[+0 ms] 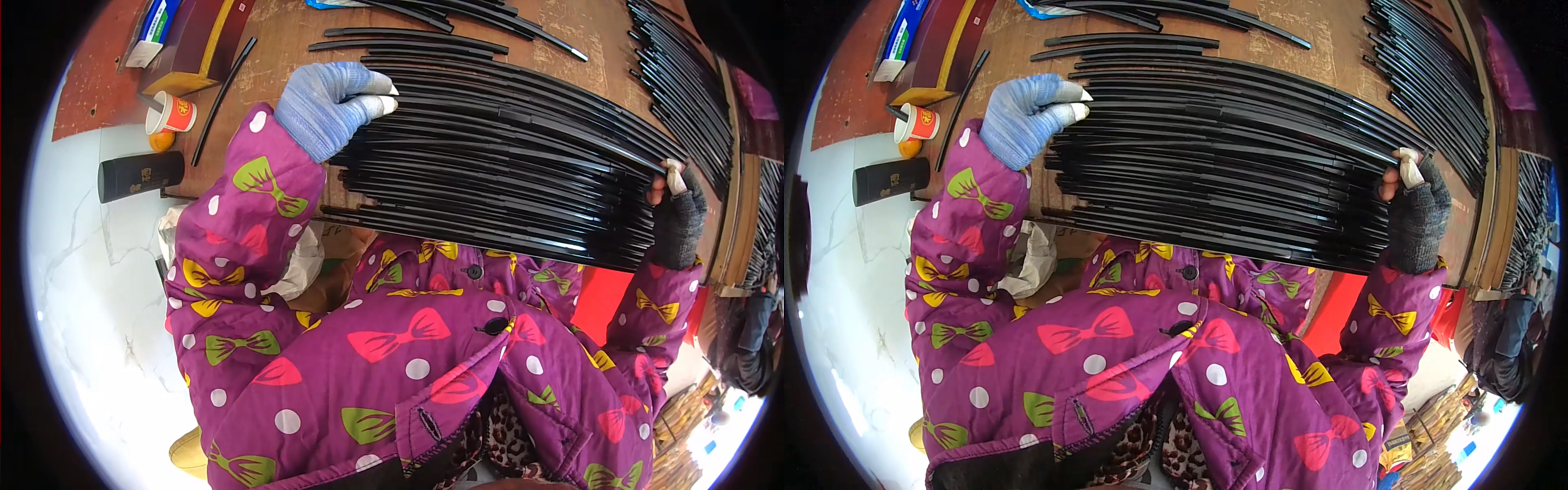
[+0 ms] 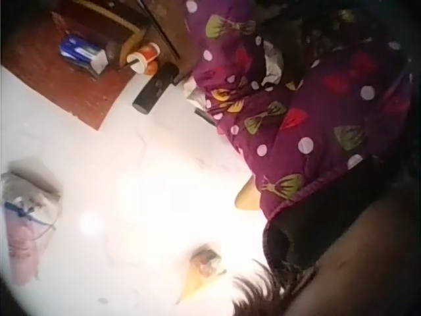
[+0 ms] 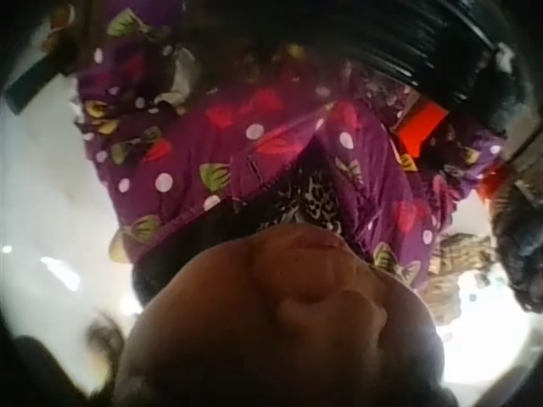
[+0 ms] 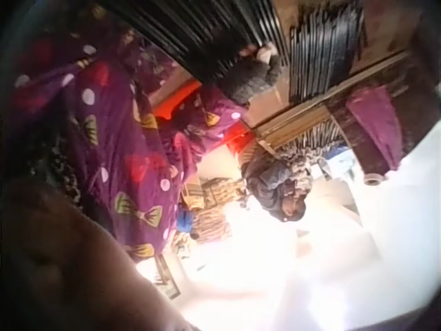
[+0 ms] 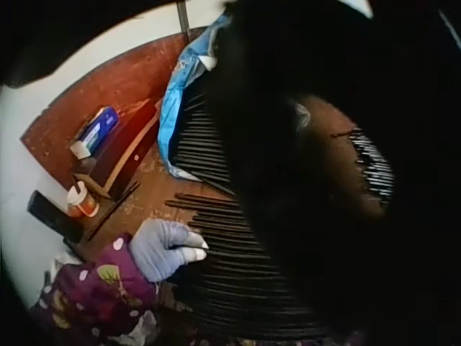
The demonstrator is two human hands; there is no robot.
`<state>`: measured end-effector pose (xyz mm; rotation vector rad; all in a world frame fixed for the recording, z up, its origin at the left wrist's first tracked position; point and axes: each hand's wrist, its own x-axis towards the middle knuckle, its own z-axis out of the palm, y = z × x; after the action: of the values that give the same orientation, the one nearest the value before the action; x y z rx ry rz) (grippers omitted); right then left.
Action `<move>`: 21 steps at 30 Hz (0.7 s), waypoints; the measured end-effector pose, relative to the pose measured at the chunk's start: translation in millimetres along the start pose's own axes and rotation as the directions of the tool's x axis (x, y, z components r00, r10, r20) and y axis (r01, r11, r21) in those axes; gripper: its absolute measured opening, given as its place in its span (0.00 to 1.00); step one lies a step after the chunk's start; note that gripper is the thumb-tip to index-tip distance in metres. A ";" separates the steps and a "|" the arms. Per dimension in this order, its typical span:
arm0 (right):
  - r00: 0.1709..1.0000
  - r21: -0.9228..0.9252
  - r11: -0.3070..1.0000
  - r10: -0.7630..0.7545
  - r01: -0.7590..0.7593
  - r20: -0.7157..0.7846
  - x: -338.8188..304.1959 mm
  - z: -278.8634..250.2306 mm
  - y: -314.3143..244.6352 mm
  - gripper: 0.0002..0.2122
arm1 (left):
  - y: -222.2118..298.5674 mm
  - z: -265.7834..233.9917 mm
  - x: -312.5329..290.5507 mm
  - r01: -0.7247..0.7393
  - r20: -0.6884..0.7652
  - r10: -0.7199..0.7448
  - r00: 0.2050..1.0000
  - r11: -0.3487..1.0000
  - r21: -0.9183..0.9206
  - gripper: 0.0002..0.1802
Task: Assembling small white caps onto long black tubes at a manual assembly station.
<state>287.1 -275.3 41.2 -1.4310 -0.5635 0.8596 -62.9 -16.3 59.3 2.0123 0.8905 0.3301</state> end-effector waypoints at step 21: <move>0.999 0.063 0.998 -0.029 0.027 0.030 3.0 -8.0 0.6 0.10 | -3.6 3.9 10.0 0.105 0.077 -0.096 0.992 0.988 -0.117 0.09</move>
<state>295.1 -277.9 39.4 -1.3518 -0.5736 0.8715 -55.4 -10.4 53.2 1.8496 0.9027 0.2488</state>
